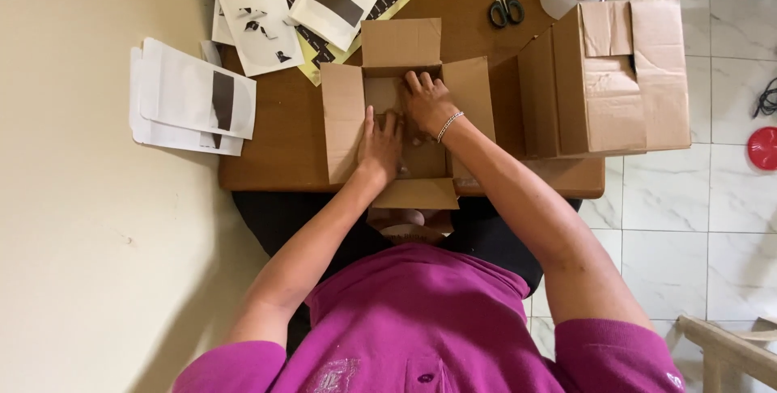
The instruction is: The person folds a flat cardboard sheet into a small box, tucks the flaps to form the sides, and presses the bottom to lock the shape. They then pick up a white pouch, open it, and place it into the assembled box.
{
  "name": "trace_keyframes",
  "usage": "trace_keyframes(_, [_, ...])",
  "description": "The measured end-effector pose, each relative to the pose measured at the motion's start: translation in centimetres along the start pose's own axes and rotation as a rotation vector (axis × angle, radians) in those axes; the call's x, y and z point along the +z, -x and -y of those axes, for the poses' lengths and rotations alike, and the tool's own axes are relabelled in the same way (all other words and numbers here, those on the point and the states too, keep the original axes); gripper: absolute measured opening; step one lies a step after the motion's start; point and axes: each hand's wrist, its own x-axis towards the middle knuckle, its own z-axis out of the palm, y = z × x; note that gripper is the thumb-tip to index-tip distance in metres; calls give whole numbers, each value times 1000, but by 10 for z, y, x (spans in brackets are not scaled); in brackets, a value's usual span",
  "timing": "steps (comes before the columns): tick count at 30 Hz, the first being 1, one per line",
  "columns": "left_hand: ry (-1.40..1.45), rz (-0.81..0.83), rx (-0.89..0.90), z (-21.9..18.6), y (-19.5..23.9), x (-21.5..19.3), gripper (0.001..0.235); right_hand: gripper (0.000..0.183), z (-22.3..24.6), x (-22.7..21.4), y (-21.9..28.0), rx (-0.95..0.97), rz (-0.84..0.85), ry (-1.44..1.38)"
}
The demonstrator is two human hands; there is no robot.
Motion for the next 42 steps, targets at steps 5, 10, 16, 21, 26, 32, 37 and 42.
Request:
trace_keyframes(5, [-131, 51, -33, -4, 11, -20, 102, 53, 11, 12, 9, 3, 63, 162])
trace_keyframes(10, [-134, 93, -68, -1, 13, -36, 100, 42, 10, -32, 22, -23, 68, 167])
trace_keyframes(16, [-66, 161, -64, -11, 3, -27, 109, 32, 7, -89, 50, -64, -205, 140])
trace_keyframes(21, [14, 149, -80, -12, -9, -17, 125, 44, 5, -109, 55, -116, -104, 82])
trace_keyframes(26, [-10, 107, -97, -8, -9, -13, 124, 60, 4, -100, 51, -147, 95, 112])
trace_keyframes(32, [50, 126, -93, -8, -11, -13, 122, 55, 6, -106, 55, -151, 54, 167])
trace_keyframes(37, [104, 139, -104, -14, -8, -26, 106, 49, 0, -46, 45, -151, -68, 167])
trace_keyframes(42, [78, 130, -109, -21, -11, -13, 82, 48, -4, -89, 65, -233, -275, 95])
